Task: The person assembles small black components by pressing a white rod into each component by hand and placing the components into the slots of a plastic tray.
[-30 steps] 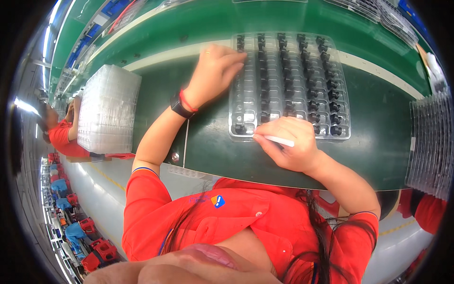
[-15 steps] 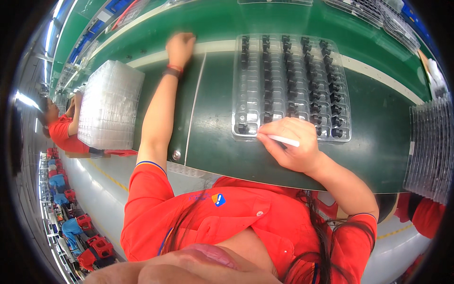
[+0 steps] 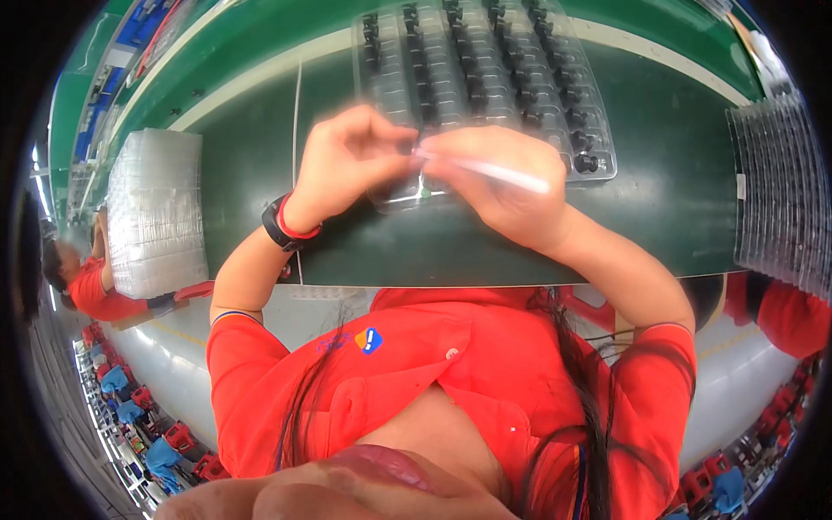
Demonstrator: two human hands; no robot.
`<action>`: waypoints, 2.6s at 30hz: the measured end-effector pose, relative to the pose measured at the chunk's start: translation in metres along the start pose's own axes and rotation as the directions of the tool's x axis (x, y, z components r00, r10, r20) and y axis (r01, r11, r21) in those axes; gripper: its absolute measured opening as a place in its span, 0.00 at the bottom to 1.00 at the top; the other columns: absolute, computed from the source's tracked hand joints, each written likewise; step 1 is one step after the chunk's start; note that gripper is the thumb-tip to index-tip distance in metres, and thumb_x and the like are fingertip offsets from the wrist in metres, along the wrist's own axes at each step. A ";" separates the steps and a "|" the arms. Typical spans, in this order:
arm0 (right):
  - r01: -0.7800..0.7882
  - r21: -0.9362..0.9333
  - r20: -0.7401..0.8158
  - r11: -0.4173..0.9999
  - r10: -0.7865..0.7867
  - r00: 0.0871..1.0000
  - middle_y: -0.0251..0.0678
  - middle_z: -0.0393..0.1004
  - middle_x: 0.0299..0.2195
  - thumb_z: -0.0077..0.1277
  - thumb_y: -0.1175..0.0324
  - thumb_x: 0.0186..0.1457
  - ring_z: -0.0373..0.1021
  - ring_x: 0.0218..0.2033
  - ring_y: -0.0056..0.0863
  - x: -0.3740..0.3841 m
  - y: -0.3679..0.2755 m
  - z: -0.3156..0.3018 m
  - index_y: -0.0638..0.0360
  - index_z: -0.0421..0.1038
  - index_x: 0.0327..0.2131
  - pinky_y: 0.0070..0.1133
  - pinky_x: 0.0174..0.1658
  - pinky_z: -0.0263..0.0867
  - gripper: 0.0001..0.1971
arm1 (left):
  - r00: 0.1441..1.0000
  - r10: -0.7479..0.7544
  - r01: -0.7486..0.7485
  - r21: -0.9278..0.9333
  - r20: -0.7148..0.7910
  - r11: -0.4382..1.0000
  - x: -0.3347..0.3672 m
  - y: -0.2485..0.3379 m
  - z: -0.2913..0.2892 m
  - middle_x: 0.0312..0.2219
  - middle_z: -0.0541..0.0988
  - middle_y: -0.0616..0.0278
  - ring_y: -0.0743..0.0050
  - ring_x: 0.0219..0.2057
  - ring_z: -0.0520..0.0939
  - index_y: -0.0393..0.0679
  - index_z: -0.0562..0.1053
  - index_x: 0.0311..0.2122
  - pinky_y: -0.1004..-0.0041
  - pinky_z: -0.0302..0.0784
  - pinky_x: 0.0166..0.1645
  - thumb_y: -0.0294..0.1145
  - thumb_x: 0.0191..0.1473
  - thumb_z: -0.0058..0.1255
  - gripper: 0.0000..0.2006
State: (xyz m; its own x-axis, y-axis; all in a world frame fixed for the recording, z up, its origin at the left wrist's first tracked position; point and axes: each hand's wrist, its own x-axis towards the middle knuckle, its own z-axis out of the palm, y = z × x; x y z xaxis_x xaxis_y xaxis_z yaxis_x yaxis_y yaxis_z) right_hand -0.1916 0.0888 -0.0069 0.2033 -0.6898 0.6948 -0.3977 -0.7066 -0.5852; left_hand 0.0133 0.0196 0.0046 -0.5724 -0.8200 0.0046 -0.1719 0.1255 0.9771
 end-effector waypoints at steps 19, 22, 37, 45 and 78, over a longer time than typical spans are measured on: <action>-0.092 0.040 0.016 0.995 0.092 0.996 0.43 0.78 0.34 0.56 0.80 0.49 0.77 0.34 0.30 0.000 0.003 0.013 0.67 0.74 0.34 0.20 0.37 0.73 0.06 | 0.996 0.089 -0.087 0.105 -0.011 0.991 -0.002 -0.007 0.003 0.28 0.79 0.64 0.87 0.28 0.77 0.36 0.75 0.30 0.82 0.73 0.32 0.26 0.43 0.63 0.10; -0.106 0.045 -0.011 0.993 0.107 0.994 0.41 0.78 0.32 0.58 0.79 0.49 0.76 0.32 0.29 -0.001 0.004 0.015 0.65 0.75 0.33 0.20 0.35 0.72 0.06 | 0.994 0.106 -0.104 0.090 -0.018 0.990 -0.002 -0.008 0.004 0.28 0.79 0.65 0.87 0.28 0.77 0.36 0.75 0.29 0.82 0.73 0.32 0.26 0.43 0.64 0.10; -0.008 -0.044 -0.001 0.999 0.008 1.000 0.42 0.79 0.31 0.57 0.80 0.48 0.77 0.30 0.29 0.003 0.006 0.015 0.66 0.75 0.34 0.20 0.33 0.72 0.07 | 0.973 0.229 -0.217 0.222 -0.030 0.951 -0.001 -0.007 0.005 0.26 0.77 0.65 0.85 0.26 0.76 0.35 0.75 0.28 0.81 0.72 0.29 0.25 0.42 0.64 0.09; -0.075 0.116 0.024 0.990 0.073 0.997 0.44 0.78 0.31 0.54 0.83 0.49 0.76 0.33 0.33 -0.005 -0.001 0.004 0.67 0.72 0.31 0.22 0.35 0.71 0.04 | 0.930 0.247 -0.177 0.257 -0.274 0.950 0.017 -0.004 -0.037 0.27 0.80 0.61 0.86 0.24 0.79 0.36 0.77 0.35 0.84 0.75 0.29 0.23 0.44 0.63 0.11; -0.025 0.036 0.092 0.999 0.021 0.996 0.44 0.78 0.28 0.56 0.83 0.45 0.77 0.29 0.33 0.000 -0.004 0.007 0.66 0.73 0.29 0.22 0.33 0.71 0.06 | 0.613 0.518 0.372 0.797 -0.596 0.476 0.076 -0.122 -0.268 0.32 0.81 0.53 0.54 0.37 0.80 0.45 0.79 0.38 0.64 0.74 0.45 0.30 0.47 0.54 0.11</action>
State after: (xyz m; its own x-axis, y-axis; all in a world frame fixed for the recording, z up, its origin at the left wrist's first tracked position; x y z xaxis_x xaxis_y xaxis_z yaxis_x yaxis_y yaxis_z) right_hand -0.1839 0.0903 -0.0077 0.2763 -0.7162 0.6408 -0.3699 -0.6947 -0.6169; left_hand 0.2059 -0.2074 -0.0575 0.0379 -0.7705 0.6363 -0.9336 0.1997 0.2975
